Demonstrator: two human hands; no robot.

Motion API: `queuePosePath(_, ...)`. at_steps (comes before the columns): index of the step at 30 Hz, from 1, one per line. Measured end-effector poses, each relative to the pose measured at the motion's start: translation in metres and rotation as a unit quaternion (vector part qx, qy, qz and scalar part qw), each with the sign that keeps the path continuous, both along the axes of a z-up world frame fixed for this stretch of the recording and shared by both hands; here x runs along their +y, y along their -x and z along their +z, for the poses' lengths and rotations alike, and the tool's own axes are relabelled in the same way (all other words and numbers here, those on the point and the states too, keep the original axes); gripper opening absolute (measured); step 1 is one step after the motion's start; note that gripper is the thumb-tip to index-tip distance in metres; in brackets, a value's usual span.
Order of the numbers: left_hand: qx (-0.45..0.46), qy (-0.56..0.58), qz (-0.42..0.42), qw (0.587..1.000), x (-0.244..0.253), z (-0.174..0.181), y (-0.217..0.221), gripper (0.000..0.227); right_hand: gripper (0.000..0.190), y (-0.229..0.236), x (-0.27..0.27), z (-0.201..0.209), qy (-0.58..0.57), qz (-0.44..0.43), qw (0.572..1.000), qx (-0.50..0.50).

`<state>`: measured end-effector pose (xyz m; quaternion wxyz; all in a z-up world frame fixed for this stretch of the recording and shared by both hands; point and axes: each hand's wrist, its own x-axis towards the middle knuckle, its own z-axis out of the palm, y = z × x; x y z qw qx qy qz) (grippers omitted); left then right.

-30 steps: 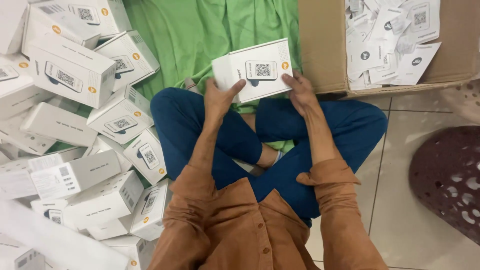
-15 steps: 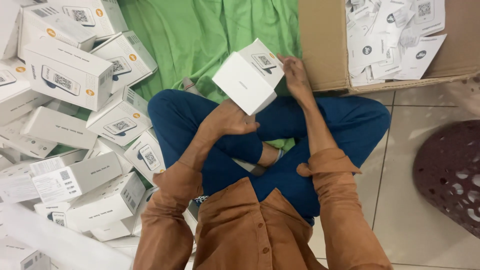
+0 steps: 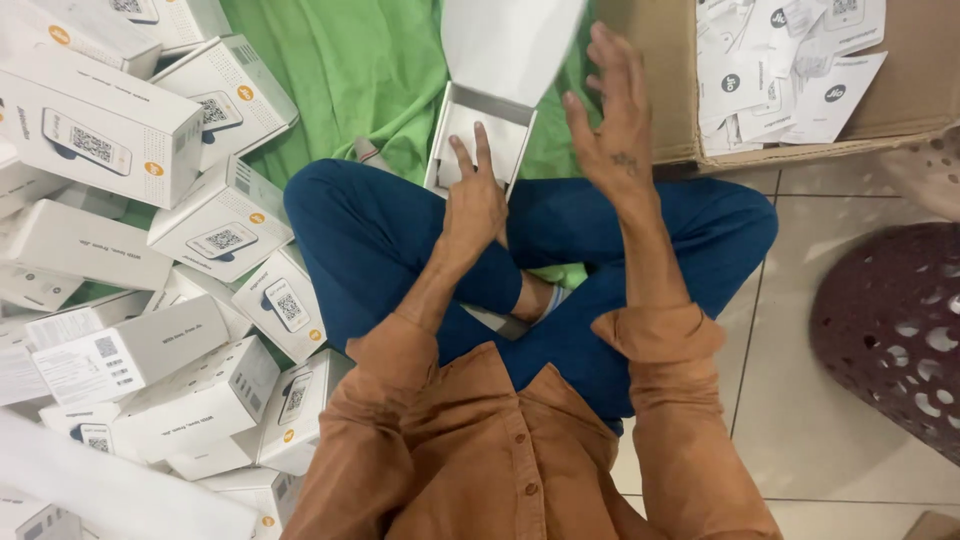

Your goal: The person packs products into individual boxes and includes instruction manuals.

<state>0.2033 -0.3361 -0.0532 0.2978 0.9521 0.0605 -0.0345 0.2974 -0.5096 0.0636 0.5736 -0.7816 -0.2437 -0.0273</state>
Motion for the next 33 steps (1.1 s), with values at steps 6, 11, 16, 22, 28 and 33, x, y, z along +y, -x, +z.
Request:
queuePosePath(6,-0.024,0.074,0.076,0.994,0.039,0.015,0.007,0.07,0.039,-0.001,0.049,-0.073,0.25,0.101,0.963,-0.026)
queuePosePath(11,-0.06,0.056,0.062,0.995,0.078,0.02,0.008,0.051,0.116,0.006,0.085,-0.09,0.493,0.091,0.856,-0.125)
queuePosePath(16,-0.103,0.191,0.117,0.969,0.083,0.033,0.022,0.052,0.096,0.023,0.067,-0.108,0.477,0.062,0.857,-0.184)
queuePosePath(22,-0.113,0.359,0.137,0.916,0.095,0.025,0.021,0.056,0.096,0.026,0.046,-0.001,0.354,0.076,0.925,-0.116)
queuePosePath(28,0.069,0.549,-0.03,0.833,0.07,0.101,-0.002,0.093,0.097,0.041,-0.004,0.033,0.299,0.119,0.947,0.0)
queuePosePath(33,0.096,0.493,-0.233,0.833,0.019,0.118,-0.034,0.104,0.093,0.063,-0.074,0.065,0.326,0.052,0.943,0.041)
